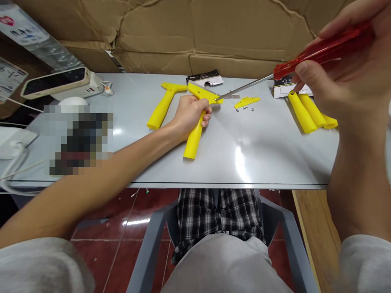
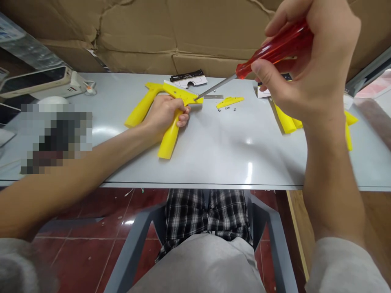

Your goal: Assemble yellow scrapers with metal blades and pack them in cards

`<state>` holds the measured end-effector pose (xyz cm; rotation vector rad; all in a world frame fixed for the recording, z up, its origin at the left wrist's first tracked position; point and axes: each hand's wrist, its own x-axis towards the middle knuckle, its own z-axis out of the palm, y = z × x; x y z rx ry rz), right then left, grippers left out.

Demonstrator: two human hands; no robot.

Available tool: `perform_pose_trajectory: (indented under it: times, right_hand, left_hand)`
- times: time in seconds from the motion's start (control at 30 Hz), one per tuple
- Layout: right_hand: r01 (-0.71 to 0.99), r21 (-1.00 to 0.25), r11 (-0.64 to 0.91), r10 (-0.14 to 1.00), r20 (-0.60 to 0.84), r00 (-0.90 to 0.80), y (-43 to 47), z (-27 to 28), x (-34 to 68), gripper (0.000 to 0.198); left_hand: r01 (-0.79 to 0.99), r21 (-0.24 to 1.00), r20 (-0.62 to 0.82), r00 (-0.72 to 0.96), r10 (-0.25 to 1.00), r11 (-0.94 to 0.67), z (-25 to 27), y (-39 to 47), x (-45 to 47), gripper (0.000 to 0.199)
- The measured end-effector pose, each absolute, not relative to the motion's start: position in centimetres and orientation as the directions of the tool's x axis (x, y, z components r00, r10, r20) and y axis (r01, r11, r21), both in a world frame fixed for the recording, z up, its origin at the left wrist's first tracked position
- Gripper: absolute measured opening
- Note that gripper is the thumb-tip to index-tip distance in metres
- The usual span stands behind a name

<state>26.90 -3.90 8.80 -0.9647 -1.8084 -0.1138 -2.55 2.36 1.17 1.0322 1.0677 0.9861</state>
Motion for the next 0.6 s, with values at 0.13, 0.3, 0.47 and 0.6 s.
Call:
perform_pose_trajectory:
  times: [0.13, 0.3, 0.47, 0.6]
  right_hand:
    - [0.774, -0.148, 0.616, 0.468, 0.859, -0.209, -3.3, 8.5, 27.2, 0.034]
    - [0.714, -0.109, 0.692, 0.425, 0.861, -0.28, -3.1, 8.2, 27.2, 0.034]
    - [0.663, -0.141, 0.736, 0.396, 0.883, -0.253, -2.7, 7.9, 27.3, 0.04]
    - [0.77, -0.065, 0.635, 0.372, 0.899, -0.231, -2.3, 7.7, 27.9, 0.042]
  left_hand:
    - [-0.128, 0.967, -0.196, 0.188, 0.962, 0.222, 1.0, 2.5, -2.6, 0.021]
    - [-0.121, 0.967, -0.197, 0.208, 0.958, 0.225, 0.9, 2.5, -2.7, 0.021]
    - [-0.113, 0.966, -0.21, 0.187, 0.96, 0.233, 1.1, 2.4, -2.6, 0.022]
    - [-0.115, 0.965, -0.209, 0.195, 0.958, 0.234, 1.0, 2.5, -2.7, 0.024]
